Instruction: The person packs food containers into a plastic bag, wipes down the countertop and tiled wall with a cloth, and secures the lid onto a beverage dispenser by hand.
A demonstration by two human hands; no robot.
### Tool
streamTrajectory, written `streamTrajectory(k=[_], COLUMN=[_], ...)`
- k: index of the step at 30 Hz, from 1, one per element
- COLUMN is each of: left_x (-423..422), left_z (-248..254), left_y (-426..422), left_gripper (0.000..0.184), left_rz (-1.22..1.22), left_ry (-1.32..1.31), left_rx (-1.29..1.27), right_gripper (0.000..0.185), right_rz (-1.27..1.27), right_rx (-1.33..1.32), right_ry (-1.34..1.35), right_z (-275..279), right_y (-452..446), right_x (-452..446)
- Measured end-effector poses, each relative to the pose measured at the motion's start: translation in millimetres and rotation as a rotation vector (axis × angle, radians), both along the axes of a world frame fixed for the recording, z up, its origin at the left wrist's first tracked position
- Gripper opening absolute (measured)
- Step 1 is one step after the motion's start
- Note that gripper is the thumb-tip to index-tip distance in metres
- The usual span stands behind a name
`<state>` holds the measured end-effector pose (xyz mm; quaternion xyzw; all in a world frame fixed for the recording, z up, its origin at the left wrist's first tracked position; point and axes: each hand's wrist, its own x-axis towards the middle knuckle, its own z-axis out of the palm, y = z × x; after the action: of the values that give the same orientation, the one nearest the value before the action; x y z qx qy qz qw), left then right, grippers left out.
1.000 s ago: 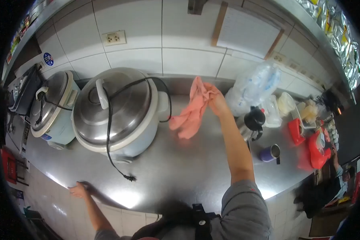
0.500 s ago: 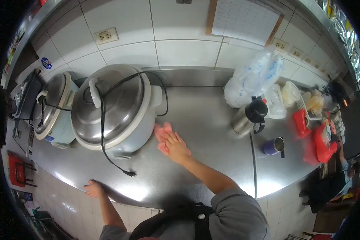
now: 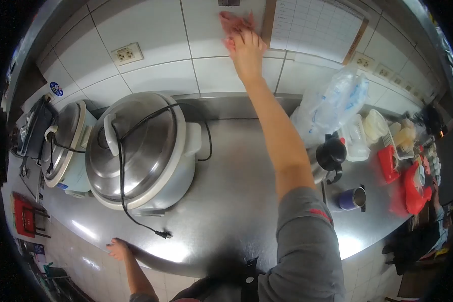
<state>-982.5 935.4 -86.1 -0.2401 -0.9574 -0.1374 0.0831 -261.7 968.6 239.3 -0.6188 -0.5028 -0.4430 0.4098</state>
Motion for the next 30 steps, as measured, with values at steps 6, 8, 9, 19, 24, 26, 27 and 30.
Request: streamTrajectory(k=[6, 8, 9, 19, 24, 26, 27, 30], left_x=[-3.6, -8.2, -9.8, -6.5, -13.8, -16.4, -14.8, -13.0], left_z=[-3.1, -10.1, -9.2, -10.5, -12.0, -15.0, -13.1, -13.3], left_y=[3.2, 3.8, 4.2, 3.4, 5.4, 4.3, 4.4, 4.2], left_gripper=[0.056, 0.056, 0.056, 0.054, 0.055, 0.055, 0.055, 0.055], left_rz=[0.005, 0.016, 0.011, 0.029, 0.006, 0.0, -0.001, -0.003], left_ry=[-0.028, 0.021, -0.005, -0.001, -0.008, -0.005, -0.005, 0.016], left_rx=[-0.022, -0.014, -0.039, -0.034, -0.038, -0.036, -0.025, -0.017], right_gripper=[0.061, 0.057, 0.053, 0.056, 0.055, 0.051, 0.048, 0.051], right_rz=[-0.097, -0.004, -0.005, -0.178, -0.09, -0.134, -0.173, -0.121], right_rx=[-0.277, -0.468, -0.431, -0.094, -0.513, -0.375, -0.228, -0.039], right_ry=[-0.073, 0.071, 0.056, -0.041, 0.124, 0.07, 0.012, 0.048], right_z=[-162.9, -168.0, -156.2, -62.3, -157.9, -120.3, -85.9, -36.8], right_y=[16.1, 7.6, 6.9, 39.2, 23.9, 28.4, 33.2, 46.1], right_x=[52.5, 46.9, 42.8, 14.4, 4.6, 6.2, 3.9, 8.7])
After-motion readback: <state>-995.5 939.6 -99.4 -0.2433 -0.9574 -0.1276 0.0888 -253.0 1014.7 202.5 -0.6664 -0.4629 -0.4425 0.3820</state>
